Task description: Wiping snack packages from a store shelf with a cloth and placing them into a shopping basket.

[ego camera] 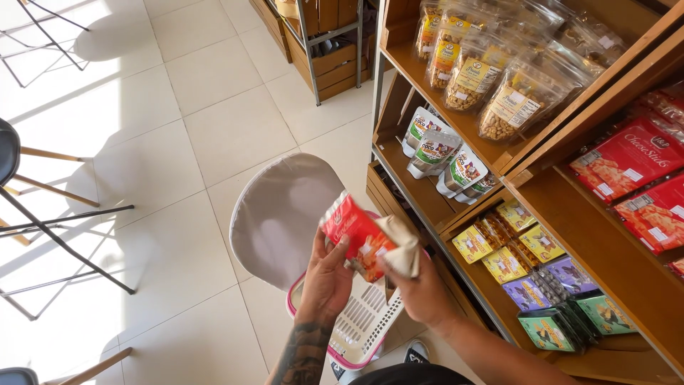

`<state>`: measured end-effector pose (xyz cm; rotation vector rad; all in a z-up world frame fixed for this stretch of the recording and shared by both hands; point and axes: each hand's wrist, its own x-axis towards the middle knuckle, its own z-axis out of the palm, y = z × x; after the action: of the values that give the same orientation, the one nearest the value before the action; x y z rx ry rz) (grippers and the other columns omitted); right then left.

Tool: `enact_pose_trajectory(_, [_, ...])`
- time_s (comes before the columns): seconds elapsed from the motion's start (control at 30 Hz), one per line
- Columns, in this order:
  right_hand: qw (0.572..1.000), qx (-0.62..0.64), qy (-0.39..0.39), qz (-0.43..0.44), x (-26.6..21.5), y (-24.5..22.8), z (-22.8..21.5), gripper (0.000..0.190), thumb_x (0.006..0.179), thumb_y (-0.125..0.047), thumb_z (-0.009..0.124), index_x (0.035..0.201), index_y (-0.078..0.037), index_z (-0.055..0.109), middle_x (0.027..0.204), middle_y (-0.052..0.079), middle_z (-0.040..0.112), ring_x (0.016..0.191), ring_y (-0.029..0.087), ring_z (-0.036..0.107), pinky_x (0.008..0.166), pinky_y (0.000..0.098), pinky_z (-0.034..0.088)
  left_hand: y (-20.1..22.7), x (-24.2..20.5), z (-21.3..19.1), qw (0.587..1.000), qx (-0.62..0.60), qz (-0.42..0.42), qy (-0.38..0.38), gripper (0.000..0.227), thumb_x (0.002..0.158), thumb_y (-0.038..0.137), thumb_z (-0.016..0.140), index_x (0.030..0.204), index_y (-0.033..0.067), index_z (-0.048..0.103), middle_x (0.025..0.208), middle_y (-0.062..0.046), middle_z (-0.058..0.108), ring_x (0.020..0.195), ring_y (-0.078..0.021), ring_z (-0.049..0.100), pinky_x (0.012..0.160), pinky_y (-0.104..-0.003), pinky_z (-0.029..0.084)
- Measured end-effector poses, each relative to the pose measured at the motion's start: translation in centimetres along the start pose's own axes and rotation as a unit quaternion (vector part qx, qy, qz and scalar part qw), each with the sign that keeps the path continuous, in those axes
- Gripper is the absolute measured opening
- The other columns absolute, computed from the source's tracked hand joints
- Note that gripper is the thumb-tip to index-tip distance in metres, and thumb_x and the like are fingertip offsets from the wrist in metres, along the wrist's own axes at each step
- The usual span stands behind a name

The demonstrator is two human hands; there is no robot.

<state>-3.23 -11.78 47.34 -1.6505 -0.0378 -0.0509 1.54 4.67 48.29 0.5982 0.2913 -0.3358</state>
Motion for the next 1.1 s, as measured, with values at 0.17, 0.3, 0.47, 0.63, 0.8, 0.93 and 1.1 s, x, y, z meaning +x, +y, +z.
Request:
enact_pose_trajectory(0.17, [0.935,0.334,0.039,0.108,1.5,1.7,-2.0,0.052,0.092,-0.013,0.074,0.139,-0.003,0.052,0.121,0.01,0.069,0.109,0.017,0.068,0.09,0.0344,0.058,-1.0,0.7,-2.0,0.999,-0.042,-0.012,-0.017,0.03,0.099,0.006,0.06,0.129,0.0078,0.061,0.127,-0.01,0.07,0.119,-0.0221,0.066,0.104,-0.046,0.053])
enact_pose_trajectory(0.3, [0.92,0.349,0.083,0.16,2.9,1.6,-5.6,0.049,0.092,-0.027,0.069,0.138,-0.014,0.055,0.118,0.005,0.069,0.105,0.018,0.068,0.082,0.0366,0.059,0.0,-0.1,-1.8,0.999,-0.042,-0.016,0.008,0.03,0.097,0.008,0.059,0.127,0.0092,0.061,0.124,-0.01,0.071,0.115,-0.0243,0.067,0.098,-0.051,0.056])
enact_pose_trajectory(0.47, [0.935,0.307,0.15,0.093,2.8,-2.5,-7.5,0.041,0.093,-0.026,0.066,0.132,-0.017,0.057,0.117,0.001,0.069,0.107,0.017,0.069,0.088,0.0376,0.061,-0.2,0.3,-2.8,0.999,0.04,0.01,0.018,0.032,0.096,0.002,0.06,0.128,0.0058,0.061,0.123,-0.012,0.072,0.113,-0.0264,0.07,0.096,-0.049,0.059])
enact_pose_trajectory(0.63, [0.963,-0.158,-0.091,-0.199,-0.3,-9.8,-2.0,0.049,0.095,-0.018,0.07,0.14,-0.004,0.059,0.134,0.011,0.07,0.116,0.024,0.074,0.096,0.038,0.058,-2.6,-0.4,-2.4,0.986,0.135,-0.001,-0.1,0.053,0.089,-0.009,0.062,0.141,0.0058,0.059,0.121,-0.012,0.071,0.103,-0.0256,0.067,0.078,-0.044,0.055])
enact_pose_trajectory(0.8, [0.86,-0.37,-0.085,-0.341,2.9,-4.3,-3.3,0.058,0.083,-0.015,0.079,0.137,-0.011,0.061,0.138,0.014,0.066,0.128,0.032,0.064,0.105,0.0454,0.052,-2.5,-1.3,-2.4,0.947,0.268,0.097,-0.149,0.044,0.092,-0.005,0.063,0.135,-0.0004,0.058,0.125,-0.013,0.072,0.114,-0.0224,0.069,0.098,-0.043,0.058])
enact_pose_trajectory(0.93, [0.957,-0.28,0.077,-0.015,5.0,-3.6,-6.1,0.06,0.089,-0.01,0.065,0.148,-0.02,0.06,0.134,0.008,0.073,0.121,0.022,0.074,0.099,0.0348,0.062,-1.4,-2.0,-1.8,0.987,0.132,0.015,-0.092,0.036,0.095,-0.002,0.061,0.132,-0.0019,0.061,0.123,-0.012,0.072,0.111,-0.0217,0.071,0.097,-0.043,0.06])
enact_pose_trajectory(1.1, [0.924,-0.277,0.01,-0.265,1.0,-7.8,-2.3,0.063,0.083,-0.011,0.075,0.143,-0.01,0.057,0.137,0.016,0.068,0.124,0.03,0.069,0.101,0.0404,0.057,-3.4,-1.1,-4.9,0.972,0.203,0.038,-0.108,0.035,0.097,-0.005,0.062,0.132,-0.0041,0.063,0.12,-0.014,0.071,0.105,-0.021,0.068,0.089,-0.042,0.057])
